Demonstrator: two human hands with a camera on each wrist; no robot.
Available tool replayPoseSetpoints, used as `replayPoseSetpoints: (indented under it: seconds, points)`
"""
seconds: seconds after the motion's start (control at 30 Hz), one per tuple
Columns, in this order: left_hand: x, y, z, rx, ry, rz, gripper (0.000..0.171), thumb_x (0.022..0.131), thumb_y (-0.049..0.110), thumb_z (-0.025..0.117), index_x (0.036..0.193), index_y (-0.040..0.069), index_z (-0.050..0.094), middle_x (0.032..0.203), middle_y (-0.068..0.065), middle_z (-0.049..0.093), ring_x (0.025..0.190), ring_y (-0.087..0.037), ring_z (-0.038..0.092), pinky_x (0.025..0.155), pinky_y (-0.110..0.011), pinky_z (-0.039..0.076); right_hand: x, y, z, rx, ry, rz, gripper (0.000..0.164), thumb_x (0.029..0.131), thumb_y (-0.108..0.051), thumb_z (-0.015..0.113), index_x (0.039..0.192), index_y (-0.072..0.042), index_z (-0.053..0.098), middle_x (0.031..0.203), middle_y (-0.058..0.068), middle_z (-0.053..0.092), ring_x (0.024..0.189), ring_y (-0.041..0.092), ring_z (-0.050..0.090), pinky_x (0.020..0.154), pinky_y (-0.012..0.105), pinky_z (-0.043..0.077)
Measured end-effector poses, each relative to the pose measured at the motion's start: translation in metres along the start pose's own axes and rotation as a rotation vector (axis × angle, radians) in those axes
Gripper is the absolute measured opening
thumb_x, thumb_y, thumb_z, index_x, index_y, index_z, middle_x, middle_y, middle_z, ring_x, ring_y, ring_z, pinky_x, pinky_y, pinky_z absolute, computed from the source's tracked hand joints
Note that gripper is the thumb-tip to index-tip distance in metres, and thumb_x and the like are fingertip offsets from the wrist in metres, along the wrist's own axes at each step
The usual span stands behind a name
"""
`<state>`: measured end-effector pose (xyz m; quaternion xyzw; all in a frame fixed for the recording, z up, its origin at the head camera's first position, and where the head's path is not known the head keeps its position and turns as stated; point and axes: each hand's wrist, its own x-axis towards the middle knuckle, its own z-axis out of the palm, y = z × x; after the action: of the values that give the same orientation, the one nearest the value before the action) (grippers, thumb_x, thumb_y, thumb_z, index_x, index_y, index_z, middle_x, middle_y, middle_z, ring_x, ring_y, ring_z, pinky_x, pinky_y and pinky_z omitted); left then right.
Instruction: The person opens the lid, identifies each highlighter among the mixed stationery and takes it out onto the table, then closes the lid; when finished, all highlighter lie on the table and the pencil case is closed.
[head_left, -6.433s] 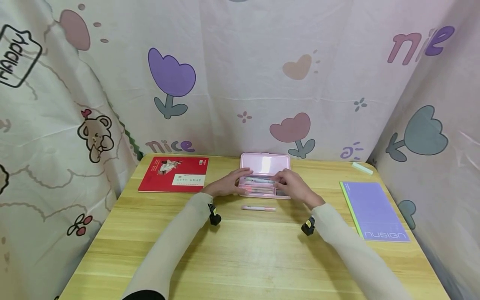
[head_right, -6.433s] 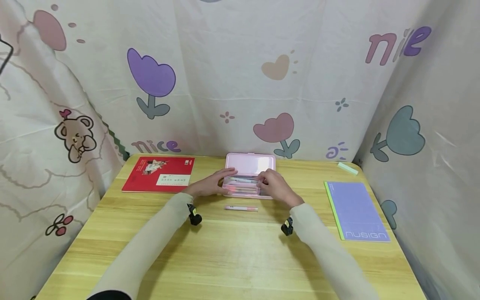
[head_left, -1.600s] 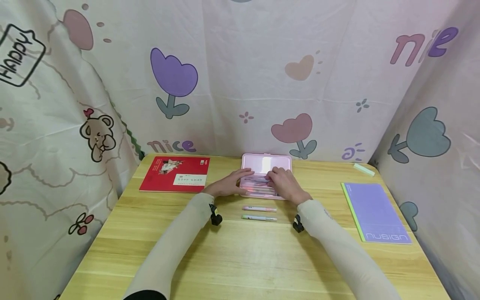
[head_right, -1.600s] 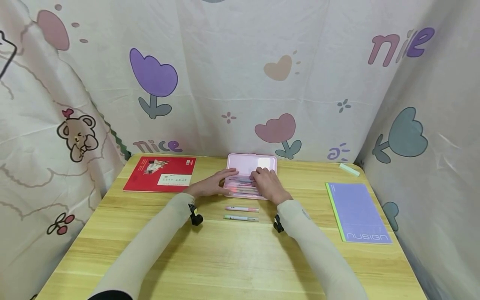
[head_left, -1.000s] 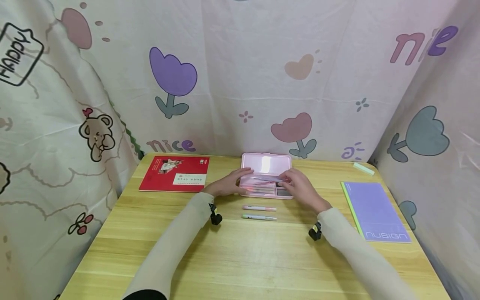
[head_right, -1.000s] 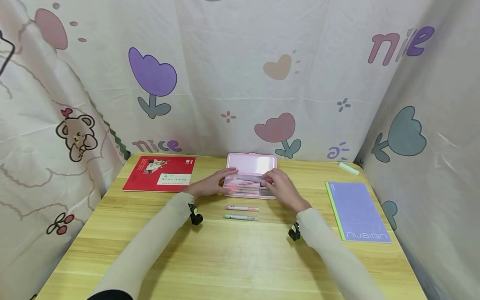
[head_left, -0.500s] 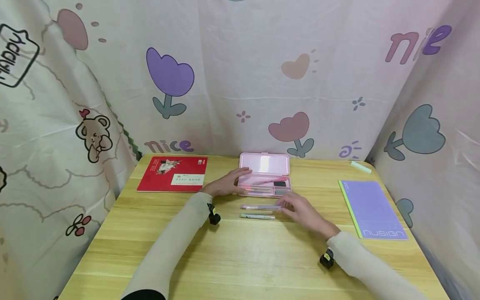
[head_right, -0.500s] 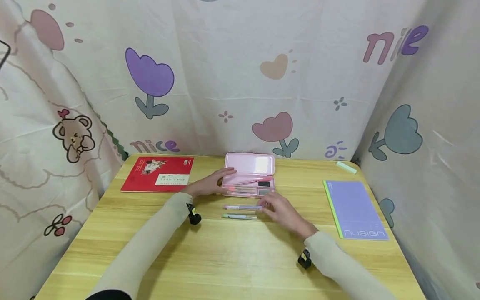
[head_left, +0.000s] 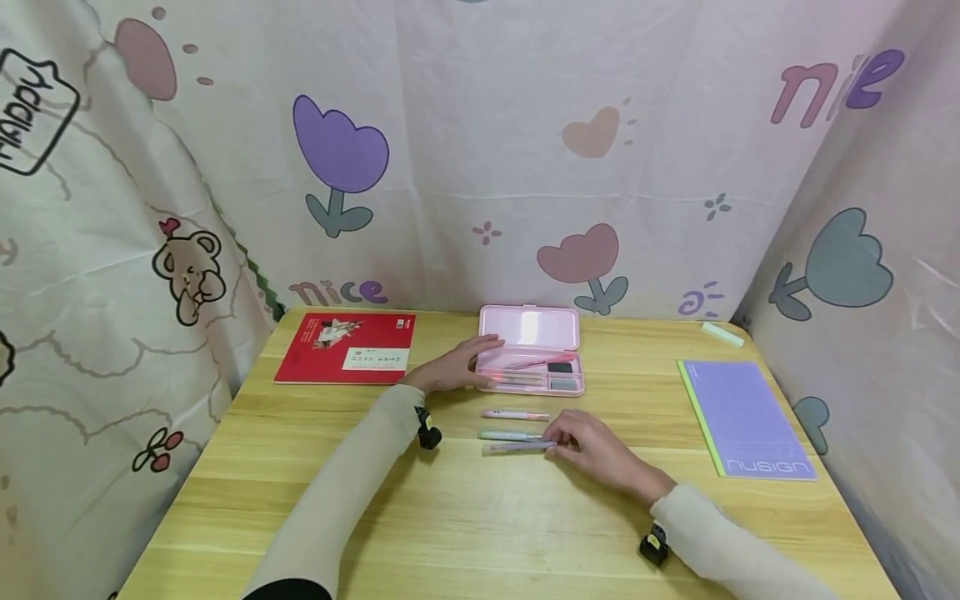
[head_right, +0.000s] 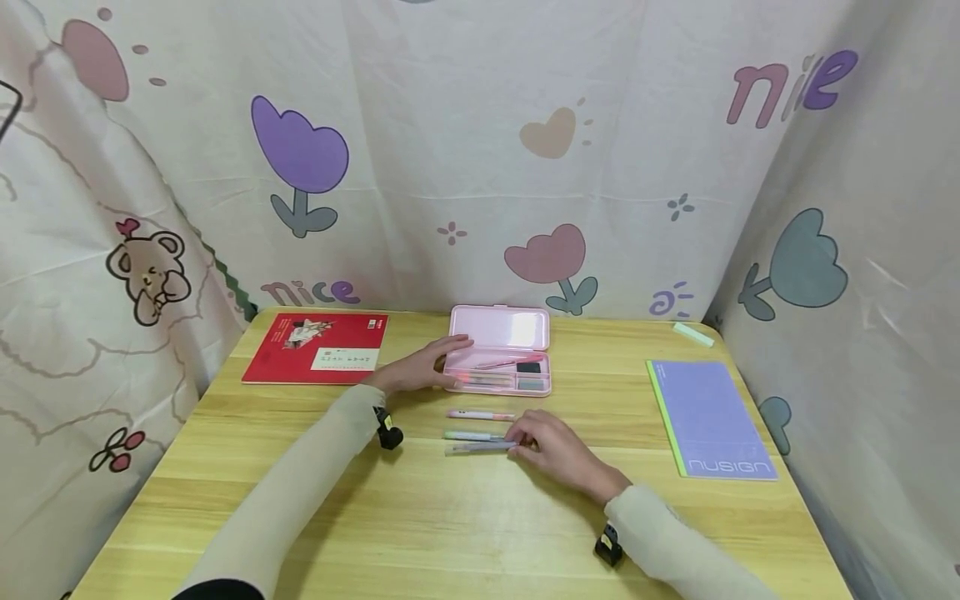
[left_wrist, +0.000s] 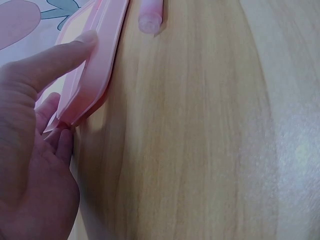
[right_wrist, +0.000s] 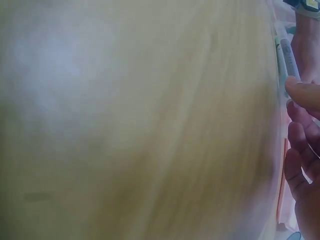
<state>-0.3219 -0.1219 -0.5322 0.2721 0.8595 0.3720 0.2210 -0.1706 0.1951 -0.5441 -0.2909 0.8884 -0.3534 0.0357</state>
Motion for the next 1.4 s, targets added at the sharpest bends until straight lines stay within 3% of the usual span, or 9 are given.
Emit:
replayPoseSetpoints:
  seconds: [0.5,0.87,1.2,1.4]
  points:
    - [0.0,-0.002,0.0,-0.009,-0.003,0.006,0.095,0.093,0.044,0.08,0.174,0.031,0.03,0.185,0.0,0.014,0.172,-0.033,0.009,0.134,-0.072,0.014,-0.002,-0.008,0.001,-0.06,-0.074,0.018,0.013,0.098,-0.023,0.084,0.107,-0.027,0.076,0.1,-0.019,0.067,0.095,0.003,0.061,0.085,0.025,0.058]
    - [-0.003,0.001,-0.001,-0.017,0.005,-0.04,0.103,0.092,0.044,0.082,0.176,0.03,0.023,0.185,-0.001,0.013,0.172,-0.033,0.009,0.135,-0.069,0.015,-0.002,-0.008,0.002,-0.091,-0.071,0.022,0.012,0.097,-0.025,0.084,0.106,-0.029,0.077,0.1,-0.019,0.066,0.095,0.002,0.06,0.085,0.026,0.057]
    - [-0.002,0.0,0.0,-0.021,0.003,-0.043,0.104,0.092,0.047,0.082,0.175,0.03,0.023,0.185,0.0,0.012,0.172,-0.033,0.008,0.135,-0.07,0.015,0.001,-0.006,-0.001,-0.028,-0.023,0.034,0.008,0.1,-0.022,0.08,0.105,-0.028,0.077,0.096,-0.018,0.066,0.089,0.003,0.061,0.079,0.024,0.057]
    - [-0.003,0.002,-0.001,-0.013,0.001,-0.039,0.103,0.093,0.046,0.081,0.176,0.028,0.023,0.185,0.0,0.011,0.172,-0.033,0.007,0.135,-0.069,0.015,0.009,-0.007,-0.002,0.029,-0.003,0.086,0.01,0.1,-0.021,0.081,0.106,-0.027,0.075,0.098,-0.014,0.065,0.09,0.006,0.061,0.078,0.023,0.058]
